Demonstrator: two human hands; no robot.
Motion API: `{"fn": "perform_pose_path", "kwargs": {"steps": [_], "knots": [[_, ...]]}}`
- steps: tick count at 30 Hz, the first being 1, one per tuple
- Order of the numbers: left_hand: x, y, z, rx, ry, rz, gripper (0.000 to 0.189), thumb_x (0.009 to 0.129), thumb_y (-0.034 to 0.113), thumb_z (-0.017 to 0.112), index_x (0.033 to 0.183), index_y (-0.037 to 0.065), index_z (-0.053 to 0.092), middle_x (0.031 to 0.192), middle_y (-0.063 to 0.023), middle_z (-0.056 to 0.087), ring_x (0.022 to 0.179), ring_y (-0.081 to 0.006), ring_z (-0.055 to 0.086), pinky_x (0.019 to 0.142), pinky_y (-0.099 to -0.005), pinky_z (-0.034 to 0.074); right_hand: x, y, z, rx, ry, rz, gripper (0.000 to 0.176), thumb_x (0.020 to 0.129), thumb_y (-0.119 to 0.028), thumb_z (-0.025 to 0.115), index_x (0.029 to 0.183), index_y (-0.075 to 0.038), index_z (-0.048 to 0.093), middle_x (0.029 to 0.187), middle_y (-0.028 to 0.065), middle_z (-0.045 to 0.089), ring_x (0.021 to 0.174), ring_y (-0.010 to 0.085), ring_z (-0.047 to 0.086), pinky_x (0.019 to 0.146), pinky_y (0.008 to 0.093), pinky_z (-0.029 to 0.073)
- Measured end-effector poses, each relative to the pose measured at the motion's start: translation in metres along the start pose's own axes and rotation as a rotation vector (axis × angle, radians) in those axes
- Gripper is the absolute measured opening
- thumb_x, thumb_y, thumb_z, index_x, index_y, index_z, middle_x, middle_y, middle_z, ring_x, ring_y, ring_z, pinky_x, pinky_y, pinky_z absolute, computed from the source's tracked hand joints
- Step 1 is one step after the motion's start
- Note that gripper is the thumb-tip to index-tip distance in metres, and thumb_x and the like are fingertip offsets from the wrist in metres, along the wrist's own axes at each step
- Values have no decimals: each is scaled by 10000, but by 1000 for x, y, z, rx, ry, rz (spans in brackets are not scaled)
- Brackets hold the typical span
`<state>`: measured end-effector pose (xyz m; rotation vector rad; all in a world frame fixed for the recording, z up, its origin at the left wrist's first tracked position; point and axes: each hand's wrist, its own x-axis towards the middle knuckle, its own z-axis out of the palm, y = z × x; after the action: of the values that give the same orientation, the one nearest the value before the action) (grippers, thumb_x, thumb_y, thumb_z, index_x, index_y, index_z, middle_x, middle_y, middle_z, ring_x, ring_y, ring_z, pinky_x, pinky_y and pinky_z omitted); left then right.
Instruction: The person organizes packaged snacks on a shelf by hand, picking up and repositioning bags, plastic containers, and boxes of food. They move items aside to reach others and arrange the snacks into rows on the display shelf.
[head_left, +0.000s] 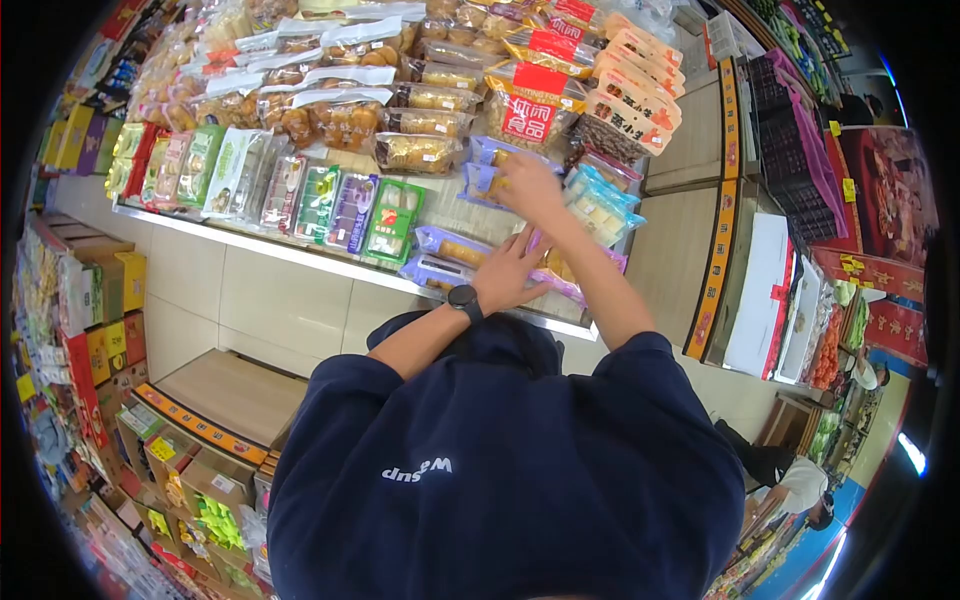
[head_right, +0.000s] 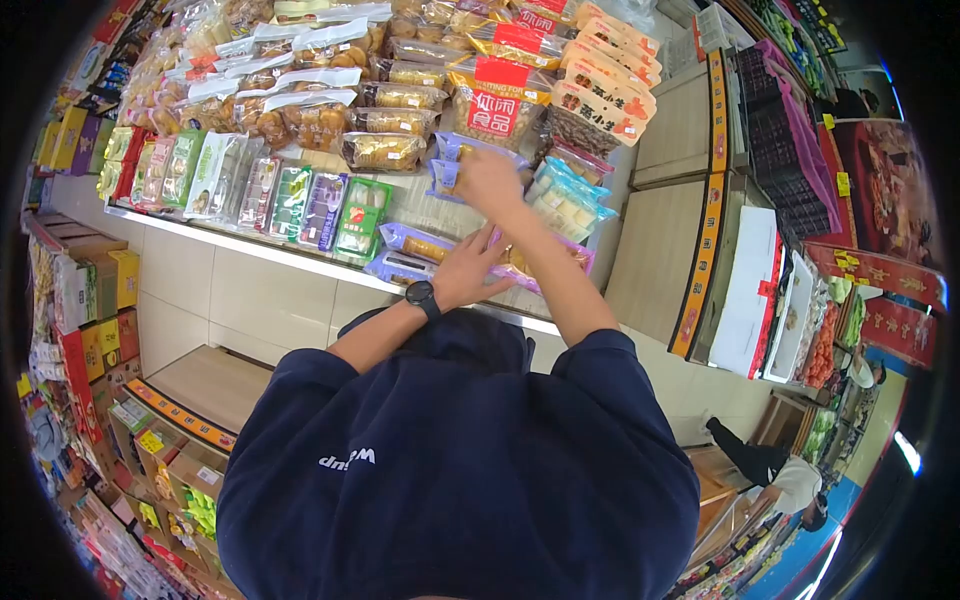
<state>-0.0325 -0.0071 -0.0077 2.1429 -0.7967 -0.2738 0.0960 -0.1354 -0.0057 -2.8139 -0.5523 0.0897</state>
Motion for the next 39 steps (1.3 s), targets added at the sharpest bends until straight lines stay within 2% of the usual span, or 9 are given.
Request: {"fn": "perform_pose_path", "kwargs": {"steps": [2, 4, 6, 12, 15, 18, 24, 32, 39], "knots": [[1, -4, 7, -15, -101, -23, 789, 868, 443, 690, 1504, 82, 394, 1565, -276, 274, 1315, -468, 444, 1097, -488, 388, -4, -31, 4, 105, -98, -145, 349, 723, -295, 781, 965, -51, 719, 969, 162, 696, 958, 336, 678, 830, 460, 549], [1, -18, 25, -39, -54, 60, 789, 881, 438, 671, 1511, 64, 379, 1567, -279, 272, 1323, -467, 439, 1101, -498, 375, 0, -58, 25, -20, -489, -110, 366, 711, -298, 798, 950, -36, 710, 991, 165, 717, 963, 343, 696, 799, 459, 568], [4, -19, 27, 25, 22, 114, 789, 889, 436, 659, 1513, 47, 372, 1558, -283, 293, 1330, -461, 438, 1106, -508, 362, 8, -77, 41, -131, -895, -110, 552, 725, -348, 797, 1154, -40, 635, 1109, 179, 688, 1042, 345, 672, 836, 475, 556], [1, -12, 22, 78, 117, 86, 777, 879, 436, 668, 1491, 35, 406, 1481, -285, 409, 1326, -450, 443, 1105, -523, 346, -4, -75, 57, 15, -645, -112, 654, 694, -361, 821, 1207, -37, 575, 1028, 182, 705, 993, 371, 681, 832, 482, 552], [1, -5, 9, -53, 98, 122, 731, 869, 427, 684, 1440, 30, 459, 1429, -280, 446, 1293, -460, 455, 1081, -521, 366, 8, -60, 34, 1, -457, -85, 520, 699, -279, 822, 1108, -40, 608, 968, 170, 714, 942, 364, 696, 779, 475, 561], [1, 0, 12, 23, 127, 110, 682, 858, 420, 697, 1384, 31, 505, 1383, -272, 466, 1284, -457, 448, 1066, -518, 380, 21, -38, 24, -27, -407, 8, 521, 754, -266, 776, 1204, -84, 585, 1038, 193, 700, 1015, 380, 664, 846, 482, 539], [2, -2, 11, 19, 88, 59, 632, 864, 436, 691, 1324, 28, 544, 1326, -271, 495, 1270, -453, 458, 1041, -521, 403, 14, -24, 37, -121, -83, 4, 376, 789, -92, 688, 1157, -96, 609, 1076, 175, 620, 1049, 357, 633, 855, 469, 534], [-1, -9, 16, -9, 110, 85, 615, 886, 454, 655, 1296, 7, 557, 1240, -278, 548, 1191, -458, 514, 982, -523, 446, 10, -29, 49, -124, 32, 39, 251, 793, -51, 625, 1042, -36, 593, 1040, 174, 565, 1041, 348, 594, 831, 441, 540], [3, -9, 17, -46, 65, 72, 698, 893, 403, 670, 1459, 61, 447, 1471, -311, 399, 1305, -483, 451, 1089, -516, 376, 4, -66, 35, -145, -30, -51, 260, 799, -91, 643, 1046, -21, 602, 1050, 164, 597, 1017, 343, 634, 819, 447, 551]]}}
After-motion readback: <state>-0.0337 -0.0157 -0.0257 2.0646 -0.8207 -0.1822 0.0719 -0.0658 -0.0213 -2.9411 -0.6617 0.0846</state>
